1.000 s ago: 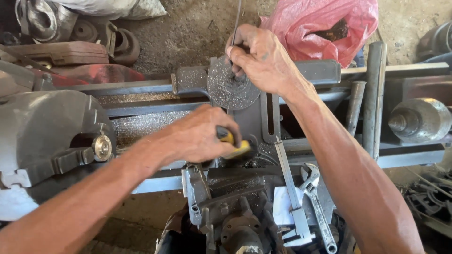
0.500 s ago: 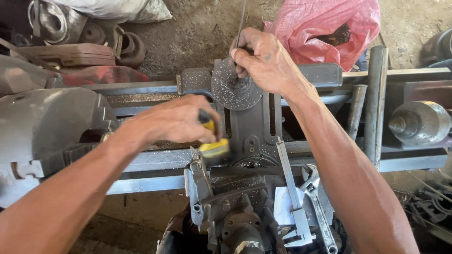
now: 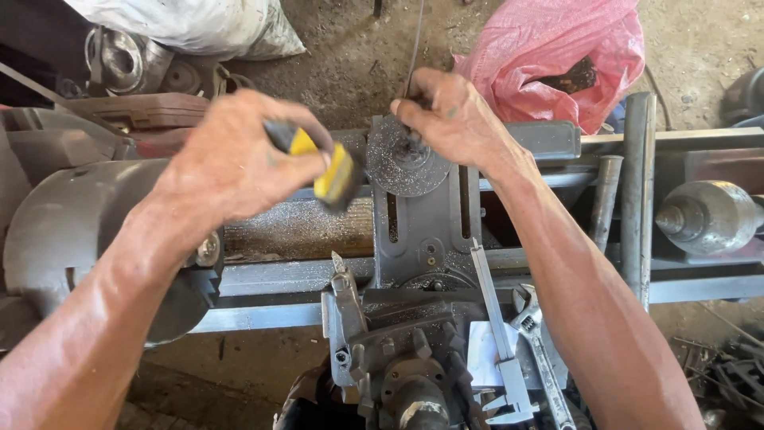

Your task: Operating a metal lathe to machine a part, including making adjustments and measuring with calipers.

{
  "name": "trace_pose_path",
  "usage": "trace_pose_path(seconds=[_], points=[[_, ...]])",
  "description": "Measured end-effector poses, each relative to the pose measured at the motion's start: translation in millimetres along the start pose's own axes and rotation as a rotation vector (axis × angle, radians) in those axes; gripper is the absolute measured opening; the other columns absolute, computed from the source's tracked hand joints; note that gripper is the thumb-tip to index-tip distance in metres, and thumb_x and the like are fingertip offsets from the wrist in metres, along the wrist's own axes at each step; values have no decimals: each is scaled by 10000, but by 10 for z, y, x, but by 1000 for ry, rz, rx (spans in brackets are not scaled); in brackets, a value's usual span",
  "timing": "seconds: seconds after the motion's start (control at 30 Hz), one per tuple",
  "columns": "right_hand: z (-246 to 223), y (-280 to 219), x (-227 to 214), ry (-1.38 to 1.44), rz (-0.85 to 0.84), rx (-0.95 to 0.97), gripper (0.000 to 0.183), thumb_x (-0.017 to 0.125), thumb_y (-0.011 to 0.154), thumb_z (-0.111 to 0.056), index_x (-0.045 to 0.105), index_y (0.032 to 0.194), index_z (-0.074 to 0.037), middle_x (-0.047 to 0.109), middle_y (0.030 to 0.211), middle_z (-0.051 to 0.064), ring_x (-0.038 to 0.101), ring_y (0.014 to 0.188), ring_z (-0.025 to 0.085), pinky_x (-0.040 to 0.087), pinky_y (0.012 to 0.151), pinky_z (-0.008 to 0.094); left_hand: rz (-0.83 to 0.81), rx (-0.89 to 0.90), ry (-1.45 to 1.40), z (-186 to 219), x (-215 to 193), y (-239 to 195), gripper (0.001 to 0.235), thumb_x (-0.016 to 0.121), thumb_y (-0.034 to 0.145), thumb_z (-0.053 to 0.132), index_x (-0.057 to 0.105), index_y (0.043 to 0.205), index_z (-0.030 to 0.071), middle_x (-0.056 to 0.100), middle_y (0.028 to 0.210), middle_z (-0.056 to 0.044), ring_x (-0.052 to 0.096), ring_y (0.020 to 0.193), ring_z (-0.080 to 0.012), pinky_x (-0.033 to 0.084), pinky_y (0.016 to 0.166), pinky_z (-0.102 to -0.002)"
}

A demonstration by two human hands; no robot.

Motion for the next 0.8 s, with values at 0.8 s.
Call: trace_pose_path(seconds=[0.8], points=[[-855,-128,579,128,-14,-12,237,616,1018,-224,679,881,-41,705,648,142,770,635,230,609,597,322,865,543,-424,-555,159,-1038,54,765,824,73,722,832,41,673,804,-136,769,706,-312,620,511,-366]])
Point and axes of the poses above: each hand's wrist, its own y-axis towards the middle knuckle, its own x-axis out of the palm, z = x × y, the point moved 8 cm from there along y, towards the middle knuckle
